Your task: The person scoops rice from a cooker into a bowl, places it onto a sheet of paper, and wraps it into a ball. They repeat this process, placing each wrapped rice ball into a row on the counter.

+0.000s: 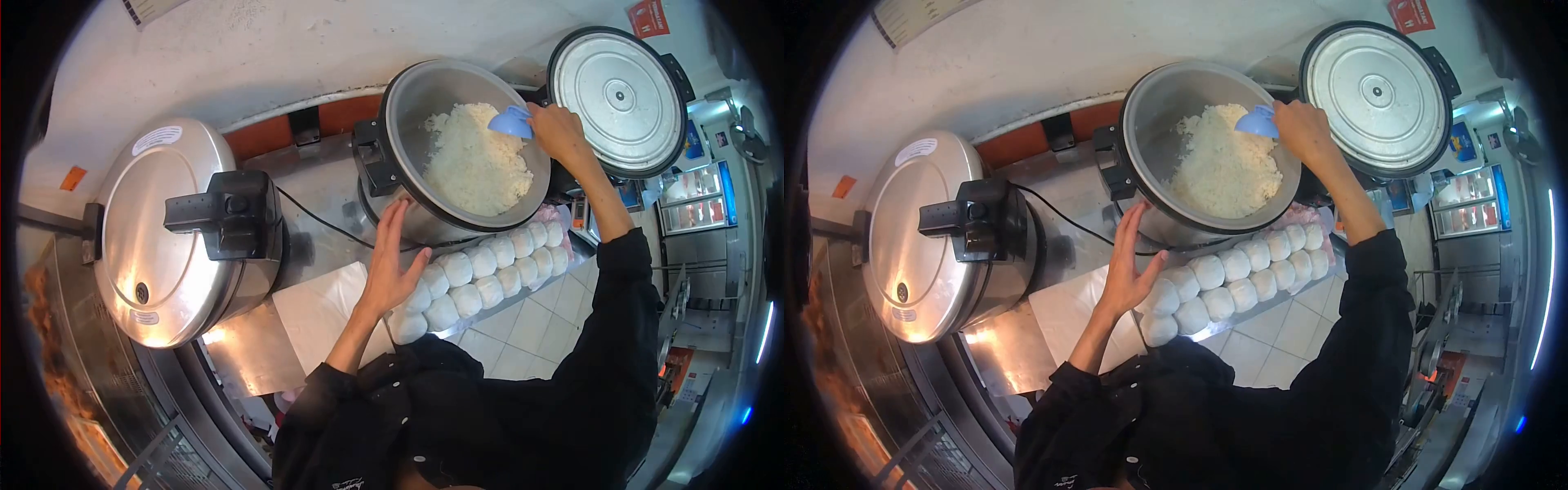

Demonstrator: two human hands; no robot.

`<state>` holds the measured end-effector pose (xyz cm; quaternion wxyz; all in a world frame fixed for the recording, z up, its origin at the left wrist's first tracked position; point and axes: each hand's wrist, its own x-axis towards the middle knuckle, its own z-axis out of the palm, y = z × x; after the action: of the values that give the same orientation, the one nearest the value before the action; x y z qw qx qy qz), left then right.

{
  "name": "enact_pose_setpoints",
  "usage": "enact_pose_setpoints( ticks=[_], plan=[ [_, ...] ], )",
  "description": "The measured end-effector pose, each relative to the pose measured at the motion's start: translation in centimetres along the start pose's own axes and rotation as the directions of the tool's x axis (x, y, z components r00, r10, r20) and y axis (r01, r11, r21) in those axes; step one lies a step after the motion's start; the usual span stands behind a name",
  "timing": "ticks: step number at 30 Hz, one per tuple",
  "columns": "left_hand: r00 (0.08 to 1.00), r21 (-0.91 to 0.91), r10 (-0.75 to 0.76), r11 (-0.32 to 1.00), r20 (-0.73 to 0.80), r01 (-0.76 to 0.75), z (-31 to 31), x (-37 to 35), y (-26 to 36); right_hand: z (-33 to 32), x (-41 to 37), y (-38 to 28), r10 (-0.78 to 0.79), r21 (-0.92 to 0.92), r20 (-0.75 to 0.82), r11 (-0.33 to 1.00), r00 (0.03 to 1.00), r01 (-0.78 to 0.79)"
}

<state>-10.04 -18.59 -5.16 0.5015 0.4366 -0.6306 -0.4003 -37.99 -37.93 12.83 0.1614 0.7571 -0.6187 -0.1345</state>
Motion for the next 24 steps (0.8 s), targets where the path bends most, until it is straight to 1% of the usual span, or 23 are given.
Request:
enact_pose_setpoints(
  ticks=[1, 3, 4, 6, 7, 9, 10, 12, 13, 15, 16, 18, 19, 21, 22, 24],
  plan=[
    [1.000, 0.003, -0.002, 1.000, 0.000, 0.002, 0.0, 0.0, -0.1, 0.5, 0.2, -0.3, -0.002, 0.003, 0.000, 1.000, 1.000, 0.002],
    [0.998, 0.045, -0.026, 0.999, 0.051, 0.024, 0.2, 0.1, -0.5, 2.1, 0.6, -0.9, 0.074, -0.130, -0.041, 0.988, 0.996, -0.078],
    [0.998, 0.048, -0.027, 0.999, 0.056, 0.025, 0.1, 0.1, -0.5, 2.8, 0.4, -1.3, 0.077, -0.125, -0.038, 0.989, 0.996, -0.081],
    [0.990, 0.017, -0.034, 0.999, 0.138, 0.032, 0.1, 0.4, -0.3, 3.4, 0.2, -2.1, 0.060, -0.205, 0.001, 0.977, 0.998, -0.058],
    [0.989, 0.018, -0.037, 0.999, 0.145, 0.035, 0.1, 0.4, -0.2, 3.8, 0.0, -2.0, 0.064, -0.201, 0.007, 0.978, 0.998, -0.061],
    [0.986, 0.056, -0.038, 0.998, 0.162, 0.030, 0.2, 0.6, -0.1, 4.3, 0.3, -1.4, -0.013, -0.128, 0.025, 0.992, 1.000, 0.016],
    [0.985, 0.056, -0.035, 0.998, 0.167, 0.026, 0.2, 0.6, -0.1, 4.4, 0.5, -0.8, -0.007, -0.127, 0.025, 0.992, 1.000, 0.010],
    [0.980, 0.042, -0.059, 0.998, 0.189, 0.052, 0.1, 0.7, 0.1, 4.5, 1.1, 0.6, -0.027, -0.008, 0.122, 1.000, 0.992, 0.028],
    [0.980, 0.040, -0.057, 0.998, 0.188, 0.051, 0.2, 0.7, 0.1, 4.6, 1.0, 1.1, -0.026, -0.010, 0.122, 1.000, 0.992, 0.028],
    [0.976, 0.031, -0.097, 0.995, 0.197, 0.093, 0.3, 0.7, 0.0, 4.9, 1.1, 1.6, -0.031, 0.062, 0.174, 0.998, 0.984, 0.020],
    [0.976, 0.029, -0.096, 0.995, 0.194, 0.092, 0.4, 0.6, -0.3, 5.1, 1.1, 1.6, -0.032, 0.059, 0.172, 0.998, 0.984, 0.022],
    [0.985, 0.102, -0.022, 0.995, 0.173, 0.004, 0.7, 0.6, -0.8, 5.4, 0.7, 1.3, -0.058, 0.120, 0.246, 0.992, 0.968, 0.029],
    [0.984, 0.103, -0.022, 0.995, 0.175, 0.003, 0.8, 0.5, -0.9, 5.8, 0.3, 1.2, -0.056, 0.122, 0.246, 0.992, 0.968, 0.026],
    [0.986, 0.102, -0.015, 0.995, 0.167, -0.002, 0.9, 0.5, -0.9, 6.4, -0.2, 0.6, -0.170, 0.190, 0.249, 0.974, 0.953, 0.125],
    [0.986, 0.106, -0.015, 0.994, 0.167, -0.002, 0.9, 0.6, -0.8, 6.6, -0.3, 0.2, -0.172, 0.193, 0.247, 0.973, 0.954, 0.125],
    [0.979, 0.019, -0.066, 0.998, 0.192, 0.064, 0.7, 0.6, -0.5, 6.8, -0.3, -1.0, -0.273, 0.213, 0.275, 0.952, 0.922, 0.218]
  ],
)
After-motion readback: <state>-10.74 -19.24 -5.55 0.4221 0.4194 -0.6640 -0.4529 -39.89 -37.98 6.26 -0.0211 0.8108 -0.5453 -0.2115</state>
